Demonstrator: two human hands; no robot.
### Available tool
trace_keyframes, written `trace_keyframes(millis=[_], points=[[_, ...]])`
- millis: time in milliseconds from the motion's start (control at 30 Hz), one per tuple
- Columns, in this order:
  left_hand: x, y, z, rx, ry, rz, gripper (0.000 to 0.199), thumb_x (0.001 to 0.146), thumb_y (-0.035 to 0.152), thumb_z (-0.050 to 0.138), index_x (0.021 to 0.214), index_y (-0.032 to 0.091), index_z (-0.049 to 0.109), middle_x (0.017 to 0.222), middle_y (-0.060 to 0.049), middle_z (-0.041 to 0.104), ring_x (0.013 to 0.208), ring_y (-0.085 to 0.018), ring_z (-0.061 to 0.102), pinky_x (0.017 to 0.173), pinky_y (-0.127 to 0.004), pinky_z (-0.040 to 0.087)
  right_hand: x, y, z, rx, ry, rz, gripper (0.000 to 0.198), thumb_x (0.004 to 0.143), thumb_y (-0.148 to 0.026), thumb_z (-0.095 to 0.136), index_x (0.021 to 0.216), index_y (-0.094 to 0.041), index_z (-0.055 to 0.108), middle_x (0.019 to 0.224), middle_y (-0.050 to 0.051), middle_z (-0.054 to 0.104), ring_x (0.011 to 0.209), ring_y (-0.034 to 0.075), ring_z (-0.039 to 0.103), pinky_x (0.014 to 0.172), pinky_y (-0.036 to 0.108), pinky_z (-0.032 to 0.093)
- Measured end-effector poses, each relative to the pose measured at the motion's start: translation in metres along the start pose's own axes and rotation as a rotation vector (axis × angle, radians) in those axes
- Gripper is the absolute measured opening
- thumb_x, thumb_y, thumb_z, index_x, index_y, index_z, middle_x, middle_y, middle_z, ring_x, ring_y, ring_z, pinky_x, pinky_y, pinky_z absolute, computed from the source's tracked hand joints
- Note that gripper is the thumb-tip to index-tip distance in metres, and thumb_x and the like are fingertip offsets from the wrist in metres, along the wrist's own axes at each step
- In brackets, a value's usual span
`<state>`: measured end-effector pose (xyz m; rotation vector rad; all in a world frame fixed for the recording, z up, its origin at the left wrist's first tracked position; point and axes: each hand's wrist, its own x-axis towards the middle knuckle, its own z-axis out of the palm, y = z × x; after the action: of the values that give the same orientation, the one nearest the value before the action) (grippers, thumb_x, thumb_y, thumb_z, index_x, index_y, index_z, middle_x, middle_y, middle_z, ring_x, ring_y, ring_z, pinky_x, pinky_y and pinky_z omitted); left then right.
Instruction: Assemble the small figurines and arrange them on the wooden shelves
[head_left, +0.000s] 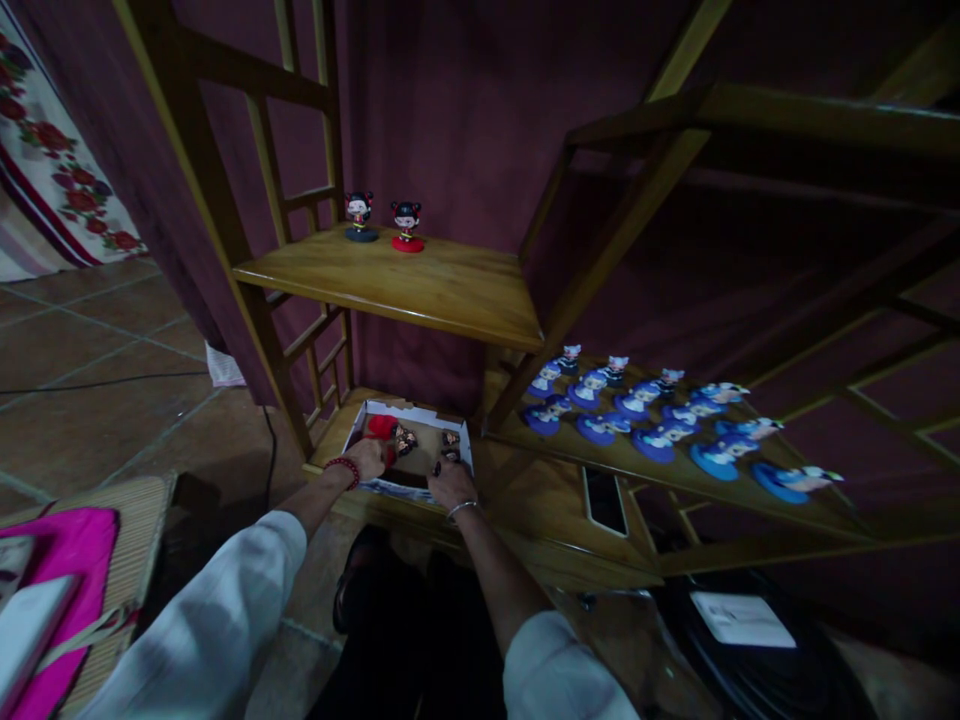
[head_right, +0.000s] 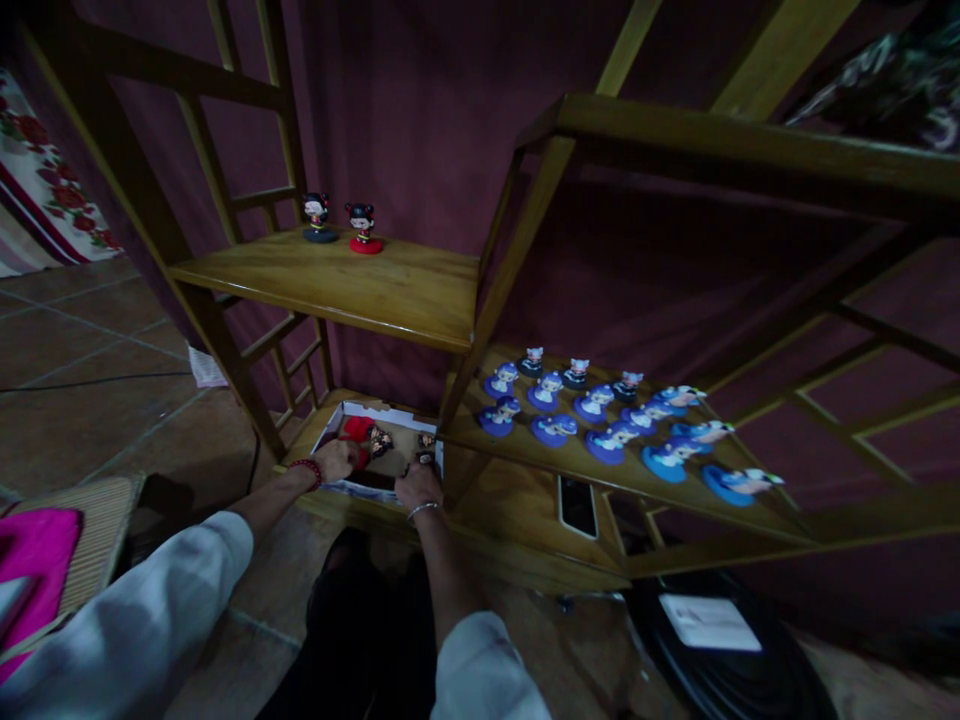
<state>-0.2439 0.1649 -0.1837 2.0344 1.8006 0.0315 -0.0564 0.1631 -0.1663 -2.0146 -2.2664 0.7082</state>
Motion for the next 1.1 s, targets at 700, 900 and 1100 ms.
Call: trace_keyframes(millis=[700,900,1100], points=[[0.004,-0.002,0.005,0.034,0.041,-0.128,0.033,0.078,0.033,0.038,0.086,0.014,0.063,0.086,-0.014,0.065,0.086,-0.021,0.060,0.076,-0.028,0.044,0.017,0.009,0.009,-0.016,-0.028,0.130,0.034,0.067,-0.015,0.050,0.101,-0.014,0.055,0.104,0.013,0.056,0.096,0.021,0.055,0.078,0.026,0.043],[0.004,-0.003,0.005,0.014,0.035,-0.084,0.030,0.077,0.028,0.040,0.091,0.016,0.063,0.091,-0.013,0.064,0.088,-0.021,0.059,0.079,-0.029,0.043,0.018,0.009,0.009,-0.023,-0.036,0.075,0.027,0.067,-0.013,0.051,0.092,-0.019,0.059,0.101,0.008,0.059,0.098,0.019,0.053,0.082,0.025,0.040],[0.006,-0.005,0.006,-0.024,0.001,-0.037,0.026,0.074,0.021,0.044,0.092,0.020,0.064,0.097,-0.009,0.063,0.092,-0.019,0.057,0.082,-0.025,0.041,0.014,0.010,0.011,-0.009,0.009,0.036,0.029,0.071,-0.013,0.046,0.098,-0.019,0.056,0.101,0.007,0.059,0.096,0.017,0.053,0.083,0.024,0.038]])
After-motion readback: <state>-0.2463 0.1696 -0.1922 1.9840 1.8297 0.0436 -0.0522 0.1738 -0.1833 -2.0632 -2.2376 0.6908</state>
